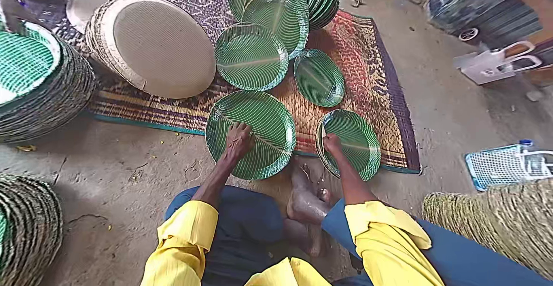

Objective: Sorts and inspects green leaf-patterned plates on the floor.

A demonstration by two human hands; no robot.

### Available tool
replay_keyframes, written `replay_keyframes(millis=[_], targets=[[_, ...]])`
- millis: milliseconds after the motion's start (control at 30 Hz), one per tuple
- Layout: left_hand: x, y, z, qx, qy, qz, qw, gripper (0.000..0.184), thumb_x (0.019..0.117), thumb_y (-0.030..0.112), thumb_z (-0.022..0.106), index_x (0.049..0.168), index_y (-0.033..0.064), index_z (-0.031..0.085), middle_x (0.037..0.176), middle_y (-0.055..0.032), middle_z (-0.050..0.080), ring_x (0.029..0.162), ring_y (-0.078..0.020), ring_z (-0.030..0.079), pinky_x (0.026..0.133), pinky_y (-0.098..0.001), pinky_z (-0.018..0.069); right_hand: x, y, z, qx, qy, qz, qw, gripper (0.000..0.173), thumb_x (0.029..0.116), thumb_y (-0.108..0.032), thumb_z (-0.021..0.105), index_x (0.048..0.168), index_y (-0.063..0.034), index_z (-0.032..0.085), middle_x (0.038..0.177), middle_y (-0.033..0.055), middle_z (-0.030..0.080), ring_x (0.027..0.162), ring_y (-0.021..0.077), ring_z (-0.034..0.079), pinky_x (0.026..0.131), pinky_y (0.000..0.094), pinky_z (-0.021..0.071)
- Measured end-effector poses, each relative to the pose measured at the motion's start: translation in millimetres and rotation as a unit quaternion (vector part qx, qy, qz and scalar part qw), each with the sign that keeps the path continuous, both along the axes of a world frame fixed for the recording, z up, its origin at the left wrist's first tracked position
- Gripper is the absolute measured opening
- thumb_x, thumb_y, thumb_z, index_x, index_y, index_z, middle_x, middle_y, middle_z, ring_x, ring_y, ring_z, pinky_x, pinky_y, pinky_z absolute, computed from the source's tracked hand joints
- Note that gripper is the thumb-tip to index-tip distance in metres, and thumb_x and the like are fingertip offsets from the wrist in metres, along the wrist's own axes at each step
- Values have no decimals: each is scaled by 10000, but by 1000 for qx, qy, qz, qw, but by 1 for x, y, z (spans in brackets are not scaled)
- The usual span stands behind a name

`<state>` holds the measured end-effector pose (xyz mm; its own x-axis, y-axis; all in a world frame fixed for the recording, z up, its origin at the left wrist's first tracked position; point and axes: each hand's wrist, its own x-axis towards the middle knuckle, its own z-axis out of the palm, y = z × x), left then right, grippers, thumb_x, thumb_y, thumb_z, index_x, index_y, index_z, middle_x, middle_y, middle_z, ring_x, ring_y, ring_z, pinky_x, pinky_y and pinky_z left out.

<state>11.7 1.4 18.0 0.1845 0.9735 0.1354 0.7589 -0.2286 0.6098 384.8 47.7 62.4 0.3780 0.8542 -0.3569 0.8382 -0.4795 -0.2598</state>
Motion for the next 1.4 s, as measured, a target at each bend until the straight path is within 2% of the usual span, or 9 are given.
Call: replay_keyframes(millis=[200, 367, 467, 567, 733, 900, 1133, 1267, 1400], targets=[[-4, 3, -2, -48, 14, 0, 999, 317, 986, 249, 604, 1178, 28, 725, 1197, -203, 685, 1209, -396, 603, 1006, -580, 448, -30, 13, 52, 140, -35, -33, 989, 359, 1079, -142, 430, 1291, 64, 635, 1289, 313, 636, 1247, 451, 598, 1059, 605, 439], [-12, 4, -3, 72, -149, 75, 983, 369, 1045, 223, 483, 1178, -34, 712, 1155, -246, 692, 1127, -410, 651, 1012, -580, 481, -102, -10, 81, 296, 15, 200, 934, 313, 1067, -88, 453, 1259, 81, 634, 1210, 307, 646, 1095, 456, 655, 929, 630, 520], [-15, 1, -2, 258, -161, 118, 945, 338, 990, 144, 479, 1130, -40, 726, 1125, -243, 708, 1062, -395, 673, 944, -536, 509, -164, -44, 45, 211, 41, 391, 895, 274, 1013, -30, 511, 1174, 55, 715, 1135, 259, 700, 1079, 425, 685, 919, 586, 541], [-16, -10, 5, 351, -107, 93, 925, 320, 972, 183, 504, 1070, -3, 745, 1058, -193, 732, 1018, -355, 683, 945, -505, 501, -201, -78, 12, -9, 19, 523, 852, 317, 1011, -25, 506, 1277, 9, 675, 1341, 232, 637, 1304, 428, 557, 1102, 597, 410], [-9, -18, 11, 156, -20, 12, 988, 261, 964, 177, 593, 1053, 4, 766, 990, -196, 739, 972, -385, 708, 900, -564, 527, -184, -86, -2, 52, 62, 604, 793, 233, 965, 19, 536, 1084, 34, 737, 1152, 243, 705, 1149, 447, 643, 955, 611, 486], [-8, -7, 33, -126, 51, -56, 989, 404, 1066, 299, 465, 1216, 0, 692, 1220, -232, 677, 1235, -395, 607, 1083, -558, 425, -159, -58, 31, -65, 74, 541, 835, 280, 1014, -154, 596, 1204, 7, 724, 1223, 237, 682, 1212, 409, 613, 1053, 584, 440], [-8, -11, 24, -97, -16, -76, 992, 398, 1078, 276, 457, 1230, -12, 686, 1173, -225, 706, 1162, -381, 658, 1032, -554, 469, -92, -8, 41, 153, 79, 277, 945, 345, 1018, -208, 648, 1210, 76, 688, 1223, 301, 665, 1113, 409, 666, 1007, 554, 507], [-8, -6, 26, -83, -50, -71, 993, 411, 1083, 267, 429, 1227, -22, 683, 1139, -215, 721, 1112, -363, 686, 1004, -541, 496, -42, -2, 28, 144, -20, 152, 978, 534, 1006, -285, 666, 1410, 48, 558, 1419, 372, 501, 1270, 526, 542, 1034, 653, 440], [-7, -8, 18, -67, -58, -69, 994, 392, 1075, 271, 455, 1180, -9, 709, 1091, -202, 727, 1056, -359, 699, 956, -555, 517, -21, -13, 5, 109, 11, 40, 993, 655, 1020, -328, 647, 1500, 65, 440, 1505, 387, 409, 1393, 522, 434, 1137, 614, 372]])
